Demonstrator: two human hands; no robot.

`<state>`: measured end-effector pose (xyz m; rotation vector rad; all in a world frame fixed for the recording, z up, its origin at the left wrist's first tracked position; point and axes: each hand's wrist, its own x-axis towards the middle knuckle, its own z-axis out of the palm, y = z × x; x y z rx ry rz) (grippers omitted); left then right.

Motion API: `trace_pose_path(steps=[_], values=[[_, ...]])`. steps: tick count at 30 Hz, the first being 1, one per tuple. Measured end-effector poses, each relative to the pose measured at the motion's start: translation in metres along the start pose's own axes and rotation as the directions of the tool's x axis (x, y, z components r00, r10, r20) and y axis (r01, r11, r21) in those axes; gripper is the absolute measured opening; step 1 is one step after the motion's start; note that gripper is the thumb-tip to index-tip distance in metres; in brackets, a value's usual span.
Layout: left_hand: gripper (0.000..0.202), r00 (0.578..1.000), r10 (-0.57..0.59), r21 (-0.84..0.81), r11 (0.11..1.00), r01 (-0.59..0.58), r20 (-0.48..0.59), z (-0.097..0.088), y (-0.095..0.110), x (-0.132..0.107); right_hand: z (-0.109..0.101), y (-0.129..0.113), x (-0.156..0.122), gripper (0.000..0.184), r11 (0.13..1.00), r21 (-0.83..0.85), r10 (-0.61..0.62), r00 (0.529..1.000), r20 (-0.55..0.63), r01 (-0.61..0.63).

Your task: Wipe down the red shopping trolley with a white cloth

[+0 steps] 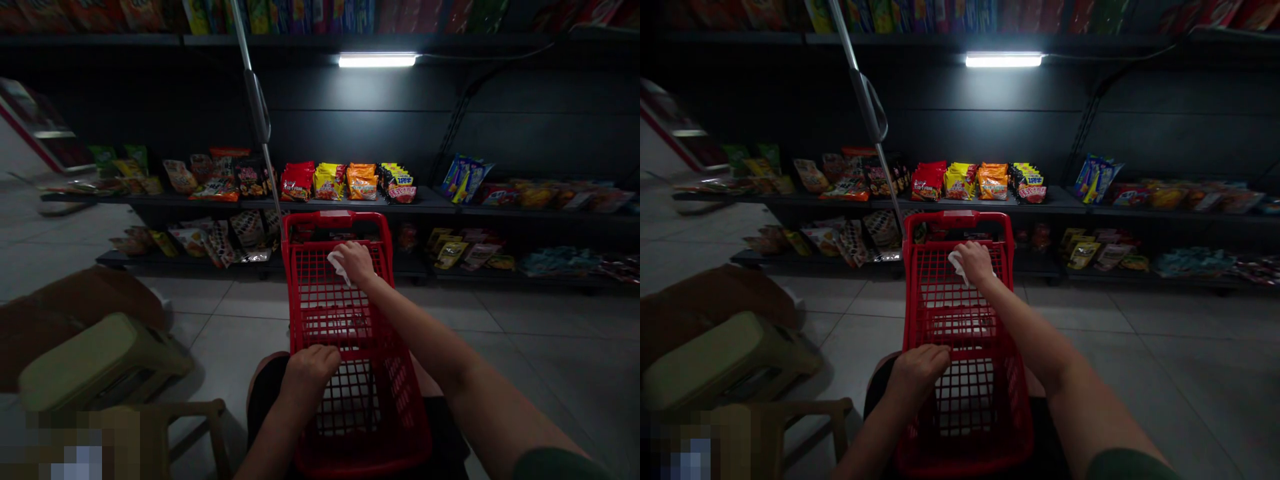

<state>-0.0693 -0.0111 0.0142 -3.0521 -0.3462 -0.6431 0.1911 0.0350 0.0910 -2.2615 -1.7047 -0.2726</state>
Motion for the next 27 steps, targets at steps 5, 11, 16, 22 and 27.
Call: trace_pose_path(steps=[5,11,16,22,27], values=[[0.017,1.0,-0.019,0.044,0.999,0.019,0.008,0.005,0.0,-0.002,0.009,-0.04,-0.048,0.027,0.98,0.131,-0.165,0.977,0.132,0.148],[0.016,0.998,-0.018,0.087,0.996,0.013,0.056,0.007,-0.001,-0.003,0.015,-0.062,-0.073,0.025,0.743,0.32,-0.655,0.737,0.169,0.588],[0.016,0.999,0.001,0.024,1.0,-0.003,0.054,0.005,-0.002,0.003,0.016,-0.043,0.017,0.023,0.956,0.048,-0.291,0.955,0.059,0.289],[0.016,0.996,-0.008,0.057,0.998,0.003,0.088,0.006,-0.002,0.002,0.021,-0.068,0.001,0.023,0.982,0.041,-0.188,0.98,0.069,0.186],[0.021,0.999,-0.006,0.126,0.992,0.001,0.045,0.007,0.0,-0.001,0.014,-0.079,-0.075,0.028,0.803,0.261,-0.59,0.775,0.227,0.536]])
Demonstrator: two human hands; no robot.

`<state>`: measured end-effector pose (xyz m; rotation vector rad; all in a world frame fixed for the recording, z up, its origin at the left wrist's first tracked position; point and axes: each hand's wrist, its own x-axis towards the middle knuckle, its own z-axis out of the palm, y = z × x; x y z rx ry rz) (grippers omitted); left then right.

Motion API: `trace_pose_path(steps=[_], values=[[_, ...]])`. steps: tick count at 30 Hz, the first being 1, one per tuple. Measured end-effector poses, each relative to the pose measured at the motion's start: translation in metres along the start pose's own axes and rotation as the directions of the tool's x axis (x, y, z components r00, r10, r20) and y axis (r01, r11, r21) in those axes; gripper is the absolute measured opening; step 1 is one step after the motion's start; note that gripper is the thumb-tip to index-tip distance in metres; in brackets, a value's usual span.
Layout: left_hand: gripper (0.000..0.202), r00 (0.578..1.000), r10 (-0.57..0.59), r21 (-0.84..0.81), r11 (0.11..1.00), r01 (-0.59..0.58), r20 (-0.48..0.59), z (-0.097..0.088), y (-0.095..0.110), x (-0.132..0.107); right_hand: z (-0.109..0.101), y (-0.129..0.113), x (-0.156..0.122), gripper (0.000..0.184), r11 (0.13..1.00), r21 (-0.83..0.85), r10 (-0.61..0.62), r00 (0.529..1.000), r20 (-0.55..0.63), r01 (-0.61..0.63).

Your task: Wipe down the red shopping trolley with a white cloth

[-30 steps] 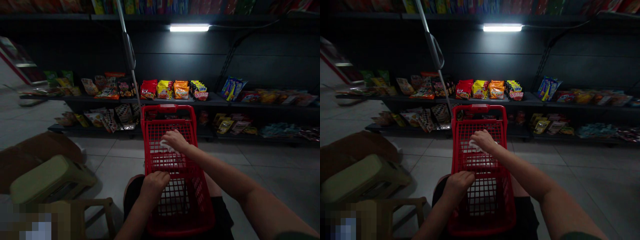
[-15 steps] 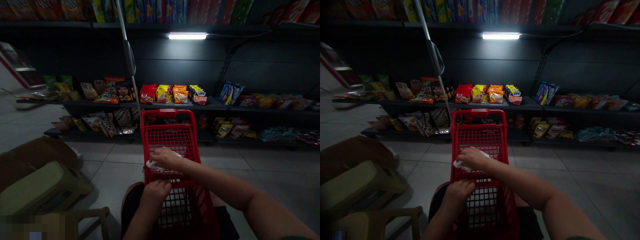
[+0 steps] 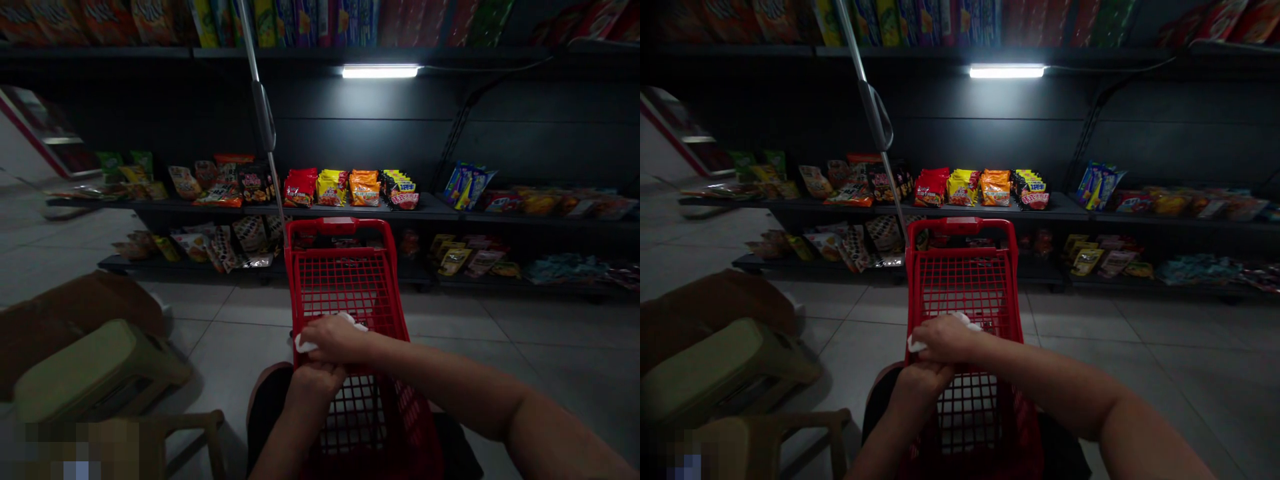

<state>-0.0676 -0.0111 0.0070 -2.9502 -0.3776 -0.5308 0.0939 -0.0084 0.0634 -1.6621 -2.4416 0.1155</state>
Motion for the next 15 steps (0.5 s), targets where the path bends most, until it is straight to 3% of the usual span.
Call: trace_pose_path(steps=[2,4,7,10,12,15], values=[[0.02,1.0,-0.003,-0.006,1.0,0.003,0.001,-0.001,0.001,0.0,-0.005,0.006,-0.001,0.026,0.995,-0.013,-0.098,0.995,0.016,0.098],[0.017,1.0,-0.014,-0.035,0.999,0.015,0.025,-0.003,0.001,0.001,-0.016,0.028,0.018,0.021,0.992,-0.104,-0.079,0.996,-0.029,0.075],[0.015,0.999,-0.024,-0.082,0.996,0.027,0.038,-0.006,0.0,0.002,-0.036,0.071,0.061,0.018,0.959,-0.246,0.106,0.982,-0.157,-0.142],[0.015,0.998,-0.04,-0.114,0.993,0.044,0.039,-0.007,0.0,0.003,-0.05,0.101,0.088,0.023,0.901,-0.278,0.261,0.928,-0.265,-0.333],[0.015,0.997,-0.064,-0.125,0.99,0.069,0.049,-0.006,0.0,0.003,-0.052,0.113,0.084,0.024,0.884,-0.268,0.301,0.905,-0.3,-0.382],[0.016,0.993,-0.094,-0.146,0.984,0.103,0.069,-0.007,0.0,0.003,-0.052,0.13,0.045,0.022,0.863,-0.253,0.347,0.877,-0.333,-0.437]])
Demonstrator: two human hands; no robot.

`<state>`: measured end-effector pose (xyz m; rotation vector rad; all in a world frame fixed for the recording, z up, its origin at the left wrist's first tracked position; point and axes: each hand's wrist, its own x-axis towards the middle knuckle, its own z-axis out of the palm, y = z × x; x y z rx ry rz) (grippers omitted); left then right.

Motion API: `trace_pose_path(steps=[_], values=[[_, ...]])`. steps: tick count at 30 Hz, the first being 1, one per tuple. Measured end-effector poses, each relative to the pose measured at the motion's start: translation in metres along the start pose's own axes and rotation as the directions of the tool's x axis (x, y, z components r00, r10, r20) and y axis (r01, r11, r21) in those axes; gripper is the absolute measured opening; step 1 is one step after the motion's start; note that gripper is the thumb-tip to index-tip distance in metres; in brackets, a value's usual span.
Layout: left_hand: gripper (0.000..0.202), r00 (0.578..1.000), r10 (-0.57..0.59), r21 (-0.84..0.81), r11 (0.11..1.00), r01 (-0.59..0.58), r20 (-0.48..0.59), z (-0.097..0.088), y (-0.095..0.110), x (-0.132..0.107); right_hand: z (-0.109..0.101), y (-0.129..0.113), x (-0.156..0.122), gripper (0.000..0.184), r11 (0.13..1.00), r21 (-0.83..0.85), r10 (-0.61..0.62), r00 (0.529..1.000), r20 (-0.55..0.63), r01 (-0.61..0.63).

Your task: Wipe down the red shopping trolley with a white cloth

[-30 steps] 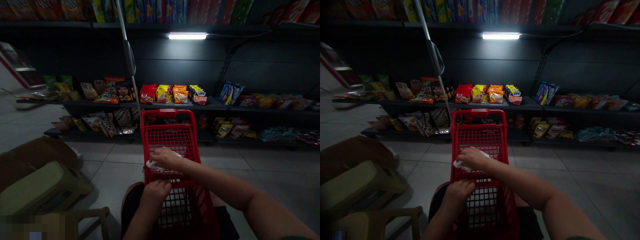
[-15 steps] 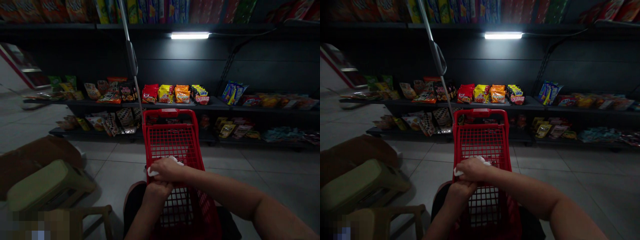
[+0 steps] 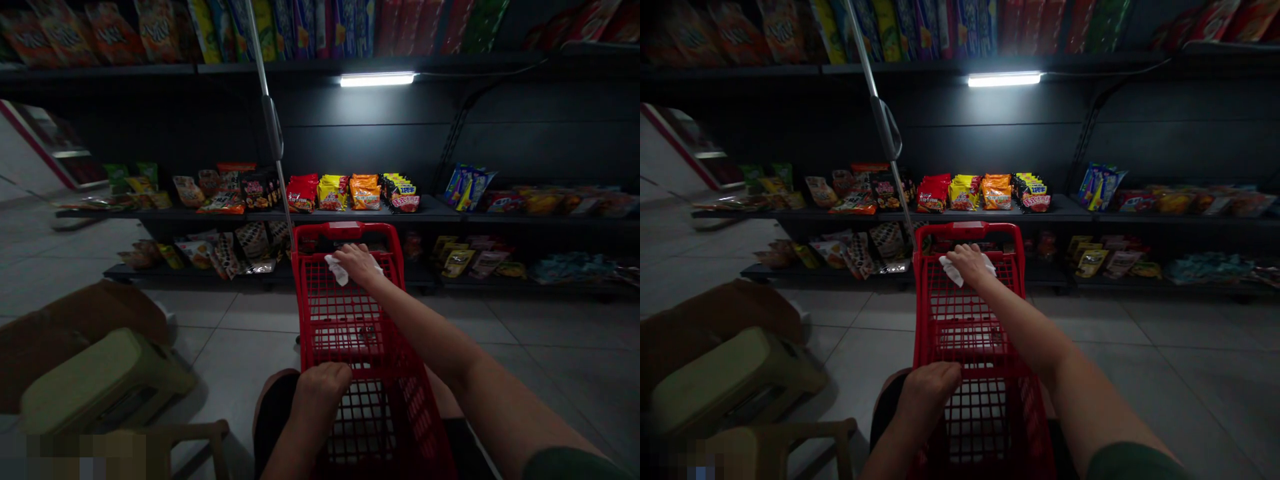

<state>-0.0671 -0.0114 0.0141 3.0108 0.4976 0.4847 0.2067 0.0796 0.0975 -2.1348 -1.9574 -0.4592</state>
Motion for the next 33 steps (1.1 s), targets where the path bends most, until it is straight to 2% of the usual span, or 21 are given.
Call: trace_pose_path(steps=[3,6,8,10,12,14,15,16,18,19,20,21,22,24,25,27,28,30,31,33], values=[[0.018,0.999,-0.028,-0.024,0.999,0.029,0.037,-0.002,0.001,0.001,-0.006,0.047,-0.04,0.021,0.984,-0.04,0.17,0.985,-0.039,-0.172],[0.019,0.995,-0.042,-0.031,0.998,0.045,0.085,-0.007,0.001,0.002,-0.014,0.08,-0.064,0.02,0.928,-0.098,0.353,0.933,-0.077,-0.359],[0.018,0.994,-0.037,-0.025,0.999,0.04,0.108,-0.009,0.002,0.004,-0.016,0.08,-0.066,0.021,0.891,-0.113,0.434,0.898,-0.079,-0.44],[0.017,0.992,-0.031,-0.008,0.999,0.032,0.118,-0.01,0.002,0.006,-0.013,0.058,-0.063,0.023,0.887,-0.087,0.452,0.891,-0.047,-0.454],[0.017,0.991,-0.026,0.008,1.0,0.026,0.13,-0.01,0.002,0.007,-0.008,0.021,-0.064,0.024,0.933,-0.01,0.36,0.933,0.014,-0.36],[0.016,0.988,-0.02,0.022,1.0,0.017,0.152,-0.009,0.002,0.007,-0.004,-0.022,-0.076,0.025,0.982,0.113,0.146,0.987,0.073,-0.154],[0.016,0.986,-0.02,0.031,0.999,0.015,0.165,-0.008,0.002,0.007,-0.002,-0.041,-0.086,0.025,0.982,0.186,0.011,0.996,0.093,-0.028],[0.015,0.984,-0.024,0.044,0.999,0.016,0.177,-0.007,0.002,0.006,0.0,-0.056,-0.096,0.024,0.96,0.26,-0.137,0.985,0.103,0.106],[0.015,0.98,-0.044,0.073,0.997,0.03,0.193,-0.006,0.002,0.005,0.001,-0.07,-0.113,0.024,0.868,0.374,-0.387,0.917,0.099,0.326],[0.016,0.978,-0.051,0.078,0.996,0.036,0.2,-0.006,0.003,0.004,0.001,-0.067,-0.118,0.024,0.832,0.399,-0.455,0.886,0.09,0.387],[0.016,0.976,-0.055,0.074,0.996,0.041,0.208,-0.006,0.003,0.004,0.001,-0.058,-0.118,0.024,0.821,0.401,-0.476,0.876,0.085,0.407],[0.015,0.974,-0.057,0.06,0.997,0.045,0.219,-0.007,0.004,0.005,0.0,-0.044,-0.114,0.024,0.838,0.383,-0.451,0.889,0.086,0.388],[0.015,0.971,-0.06,0.044,0.998,0.051,0.23,-0.009,0.005,0.005,-0.001,-0.027,-0.107,0.024,0.878,0.35,-0.379,0.921,0.091,0.327],[0.015,0.967,-0.069,0.014,0.998,0.067,0.244,-0.011,0.006,0.007,-0.003,0.011,-0.086,0.024,0.956,0.263,-0.161,0.982,0.102,0.129],[0.015,0.966,-0.078,0.006,0.997,0.079,0.247,-0.012,0.006,0.008,-0.005,0.027,-0.076,0.024,0.977,0.211,-0.04,0.995,0.094,0.019],[0.014,0.964,-0.089,-0.006,0.996,0.093,0.25,-0.013,0.006,0.01,-0.007,0.046,-0.063,0.024,0.979,0.113,0.164,0.985,0.055,-0.169],[0.014,0.963,-0.089,-0.011,0.995,0.095,0.253,-0.013,0.005,0.01,-0.008,0.047,-0.062,0.024,0.969,0.072,0.236,0.971,0.032,-0.238],[0.012,0.961,-0.083,-0.012,0.996,0.089,0.264,-0.013,0.005,0.01,-0.009,0.034,-0.075,0.024,0.953,0.022,0.303,0.953,0.021,-0.303],[0.012,0.96,-0.073,-0.011,0.997,0.078,0.269,-0.013,0.004,0.01,-0.01,0.021,-0.087,0.025,0.954,0.018,0.298,0.954,0.037,-0.299],[0.012,0.957,-0.056,0.0,0.998,0.059,0.283,-0.012,0.004,0.009,-0.011,-0.01,-0.123,0.026,0.975,0.053,0.209,0.973,0.093,-0.215]])
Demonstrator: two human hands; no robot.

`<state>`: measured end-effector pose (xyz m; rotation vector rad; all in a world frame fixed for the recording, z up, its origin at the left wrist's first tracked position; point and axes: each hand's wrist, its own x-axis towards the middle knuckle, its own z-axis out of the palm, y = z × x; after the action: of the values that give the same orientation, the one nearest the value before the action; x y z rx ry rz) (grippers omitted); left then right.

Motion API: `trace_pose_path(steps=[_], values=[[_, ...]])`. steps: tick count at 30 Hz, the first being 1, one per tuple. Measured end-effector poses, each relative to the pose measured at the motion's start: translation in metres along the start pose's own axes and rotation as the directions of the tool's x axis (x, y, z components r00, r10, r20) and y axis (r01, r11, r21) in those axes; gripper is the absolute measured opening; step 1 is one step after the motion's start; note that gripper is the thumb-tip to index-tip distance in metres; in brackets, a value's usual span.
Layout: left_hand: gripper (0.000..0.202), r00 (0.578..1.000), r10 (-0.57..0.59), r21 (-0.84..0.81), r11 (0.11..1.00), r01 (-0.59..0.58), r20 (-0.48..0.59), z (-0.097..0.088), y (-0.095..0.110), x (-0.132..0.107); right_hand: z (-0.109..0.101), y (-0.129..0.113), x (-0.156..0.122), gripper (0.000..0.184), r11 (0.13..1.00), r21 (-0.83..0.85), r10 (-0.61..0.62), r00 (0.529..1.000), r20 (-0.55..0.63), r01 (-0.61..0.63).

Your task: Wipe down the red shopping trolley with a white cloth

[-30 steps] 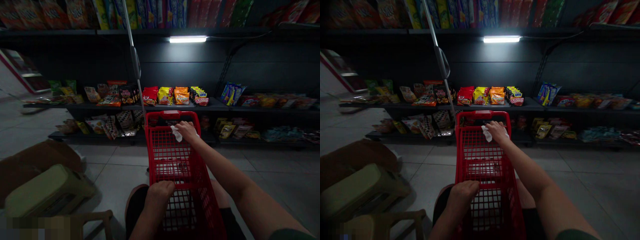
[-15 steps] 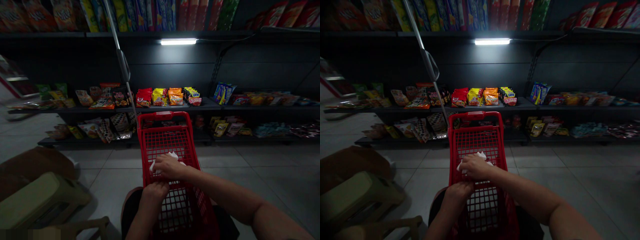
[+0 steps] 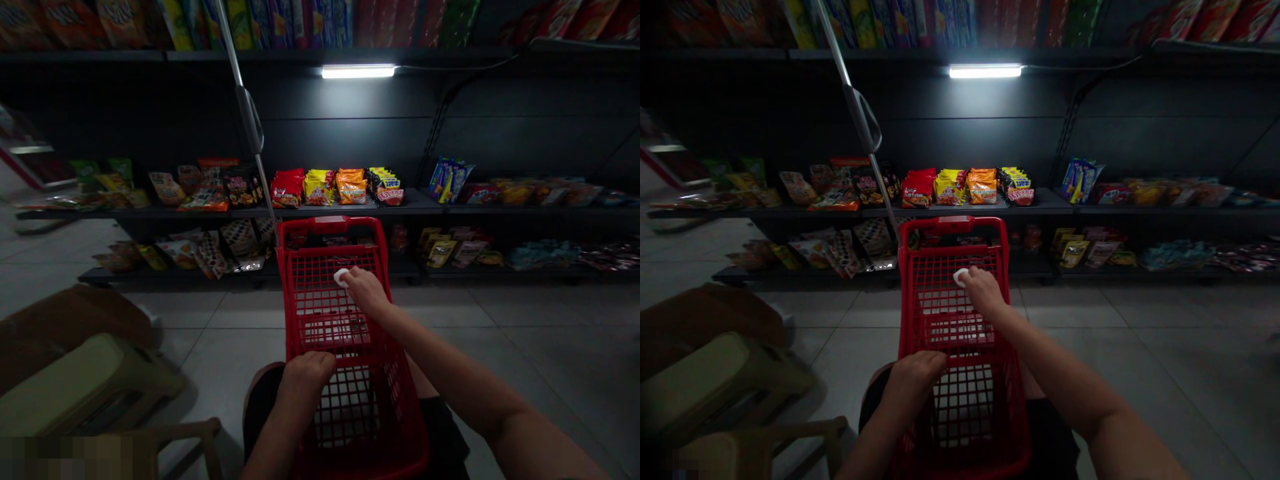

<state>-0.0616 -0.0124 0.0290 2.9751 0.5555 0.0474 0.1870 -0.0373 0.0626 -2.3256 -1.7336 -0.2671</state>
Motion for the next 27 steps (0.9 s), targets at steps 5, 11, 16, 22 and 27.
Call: trace_pose_path(steps=[5,11,16,22,27], values=[[0.011,0.999,0.0,0.027,1.0,-0.002,0.054,-0.003,0.003,0.002,-0.001,-0.02,-0.08,0.023,0.948,0.126,-0.311,0.934,0.178,0.292],[0.012,0.996,-0.041,0.044,0.998,0.038,0.076,-0.011,0.01,0.005,-0.026,0.059,-0.011,0.018,0.99,-0.079,-0.113,0.989,0.095,0.121],[0.013,0.995,-0.063,0.02,0.998,0.062,0.083,-0.011,0.01,0.006,-0.031,0.089,0.05,0.024,0.98,-0.141,0.137,0.989,-0.053,-0.143],[0.031,0.995,0.008,-0.031,1.0,-0.005,0.102,-0.004,0.006,0.009,-0.011,0.053,-0.013,0.02,0.991,-0.11,0.075,0.997,0.026,-0.072],[0.036,0.999,0.03,-0.033,0.999,-0.03,0.014,0.005,0.001,0.01,-0.007,0.003,-0.11,0.005,0.968,0.068,-0.252,0.921,0.296,0.243]])
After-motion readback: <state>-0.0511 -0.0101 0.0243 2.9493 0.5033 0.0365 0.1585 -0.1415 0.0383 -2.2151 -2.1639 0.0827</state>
